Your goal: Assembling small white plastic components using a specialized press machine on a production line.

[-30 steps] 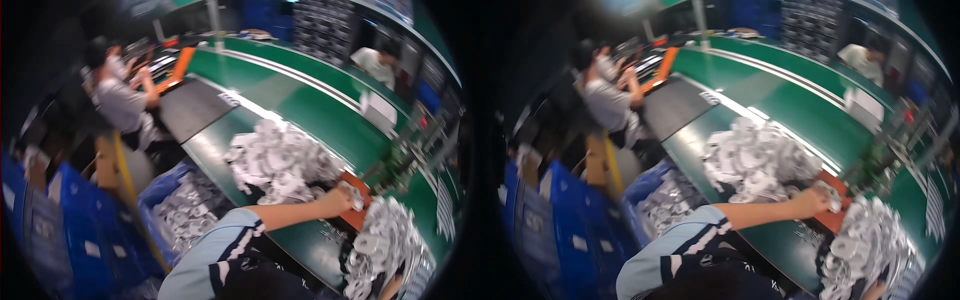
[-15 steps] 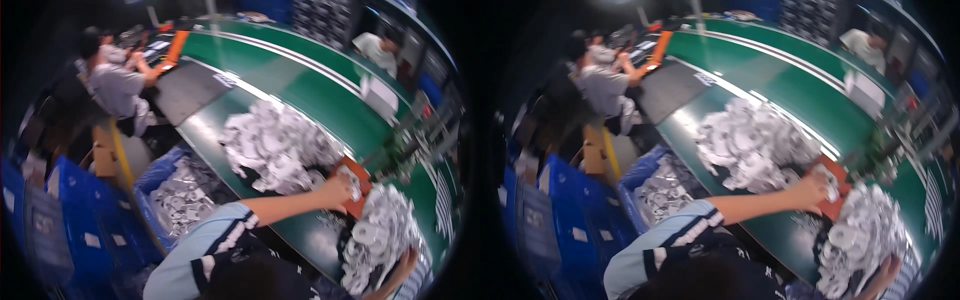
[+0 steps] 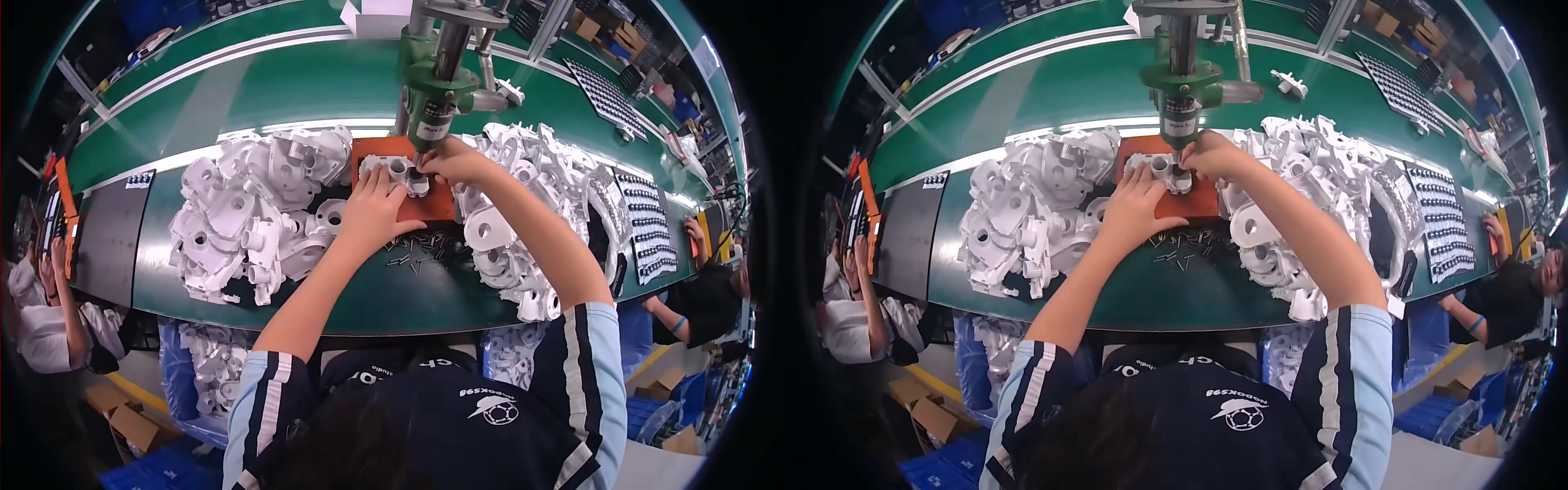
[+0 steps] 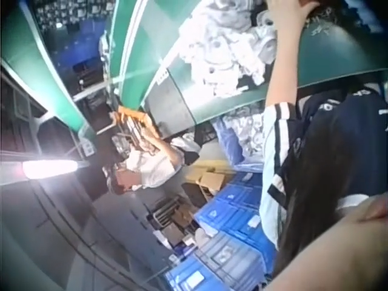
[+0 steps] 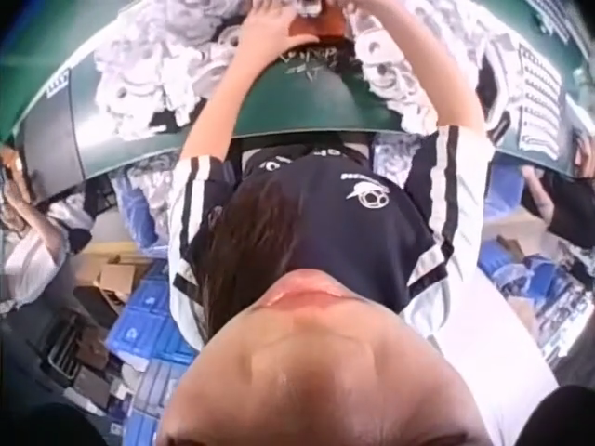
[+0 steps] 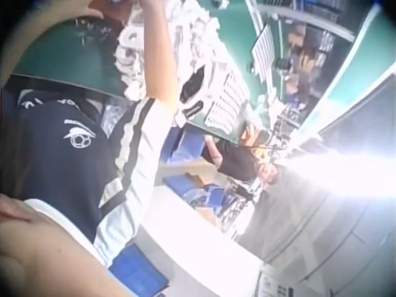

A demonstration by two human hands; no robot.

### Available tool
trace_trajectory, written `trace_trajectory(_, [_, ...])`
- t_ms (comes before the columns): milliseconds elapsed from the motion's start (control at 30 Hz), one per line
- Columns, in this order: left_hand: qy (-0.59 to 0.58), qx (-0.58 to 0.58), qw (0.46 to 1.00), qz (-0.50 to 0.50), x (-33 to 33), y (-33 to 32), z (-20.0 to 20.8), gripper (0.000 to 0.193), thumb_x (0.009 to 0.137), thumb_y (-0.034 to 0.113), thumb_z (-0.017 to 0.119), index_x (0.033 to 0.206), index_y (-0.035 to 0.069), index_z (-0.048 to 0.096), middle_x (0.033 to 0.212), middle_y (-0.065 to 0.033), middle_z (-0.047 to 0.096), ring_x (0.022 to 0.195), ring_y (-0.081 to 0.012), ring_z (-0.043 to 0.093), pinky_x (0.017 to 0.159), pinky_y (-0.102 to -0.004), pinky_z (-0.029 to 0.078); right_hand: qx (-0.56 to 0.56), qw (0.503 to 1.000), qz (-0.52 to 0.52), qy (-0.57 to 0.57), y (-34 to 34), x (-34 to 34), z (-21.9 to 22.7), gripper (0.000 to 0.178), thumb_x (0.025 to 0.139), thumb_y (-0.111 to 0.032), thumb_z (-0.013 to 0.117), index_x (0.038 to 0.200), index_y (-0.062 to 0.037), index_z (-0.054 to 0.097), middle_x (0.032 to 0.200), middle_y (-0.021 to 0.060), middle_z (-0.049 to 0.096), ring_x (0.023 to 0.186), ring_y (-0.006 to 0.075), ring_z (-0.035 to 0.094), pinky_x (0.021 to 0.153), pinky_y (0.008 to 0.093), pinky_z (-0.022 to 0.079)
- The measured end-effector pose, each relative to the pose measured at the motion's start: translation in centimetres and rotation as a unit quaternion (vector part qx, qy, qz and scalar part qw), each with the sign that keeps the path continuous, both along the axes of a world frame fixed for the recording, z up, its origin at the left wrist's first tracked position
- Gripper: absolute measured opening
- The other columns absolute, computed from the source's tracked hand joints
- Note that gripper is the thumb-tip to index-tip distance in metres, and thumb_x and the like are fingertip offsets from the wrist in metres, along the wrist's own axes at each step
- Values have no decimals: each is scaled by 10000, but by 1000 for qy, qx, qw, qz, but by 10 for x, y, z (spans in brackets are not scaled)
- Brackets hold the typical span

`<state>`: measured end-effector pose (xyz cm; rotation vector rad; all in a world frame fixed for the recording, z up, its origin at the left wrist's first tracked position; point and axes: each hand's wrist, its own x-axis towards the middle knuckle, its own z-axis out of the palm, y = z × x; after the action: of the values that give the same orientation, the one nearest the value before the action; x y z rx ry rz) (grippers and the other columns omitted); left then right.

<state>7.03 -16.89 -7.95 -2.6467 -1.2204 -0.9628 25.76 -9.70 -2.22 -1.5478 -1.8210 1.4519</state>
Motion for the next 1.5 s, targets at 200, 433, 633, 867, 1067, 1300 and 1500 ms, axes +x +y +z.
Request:
trace_trajectory(200, [4, 0, 1000, 5, -2, -1, 1, 613, 628, 515, 711, 936, 8, 556, 1174, -312, 485, 1142, -423, 459, 976, -481, 361, -1, 999, -7, -51, 6, -2, 5, 191, 776, -119, 651, 927, -38, 567, 709, 12, 554, 506, 84, 472, 404, 231, 353])
trace_trajectory(433, [-4, 4, 1000, 7, -2, 4, 1, 596, 623, 502, 722, 920, 15, 549, 1154, -308, 496, 1118, -432, 479, 967, -475, 371, -54, 995, 7, -79, 11, -5, 10, 103, 818, -122, 632, 893, -60, 601, 662, -37, 492, 475, 62, 433, 386, 227, 322])
trace_trajectory(633, [-4, 14, 1000, -1, -1, 5, 0, 582, 623, 500, 725, 899, 16, 554, 1148, -305, 503, 1118, -425, 485, 964, -468, 379, 53, 981, 62, -177, 10, -6, 11, 168, 798, -188, 657, 860, -47, 588, 568, 8, 476, 441, 91, 431, 378, 235, 315])
trace_trajectory(867, [-5, 14, 1000, 6, -2, 3, -2, 594, 620, 501, 723, 922, 17, 560, 1150, -312, 508, 1124, -419, 484, 962, -474, 381, 242, 953, 27, -183, -49, -3, 9, 133, 776, -141, 623, 769, -33, 546, 616, 77, 534, 511, 188, 542, 458, 322, 423])
trace_trajectory(1067, [-6, 15, 1000, 8, -2, 3, -3, 605, 624, 509, 713, 945, 17, 570, 1153, -318, 505, 1123, -428, 481, 967, -477, 375, 475, 807, 236, -261, -131, -12, -33, 94, 724, -92, 592, 751, -9, 560, 775, 115, 555, 683, 238, 618, 553, 366, 497])
trace_trajectory(1300, [-16, 20, 1000, 6, 0, 4, -5, 615, 625, 530, 700, 936, 12, 583, 1141, -313, 517, 1125, -430, 480, 970, -479, 371, 386, 786, 281, -393, -134, -28, -61, 144, 704, -82, 580, 808, 18, 581, 788, 137, 574, 668, 249, 626, 557, 333, 515])
trace_trajectory(1500, [-11, 15, 1000, 3, 0, 5, -5, 624, 625, 532, 702, 950, 13, 580, 1150, -312, 515, 1128, -424, 482, 973, -477, 370, 319, 842, 249, -357, -124, -23, -44, 188, 688, -88, 584, 829, 37, 580, 767, 166, 600, 640, 257, 631, 562, 355, 514])
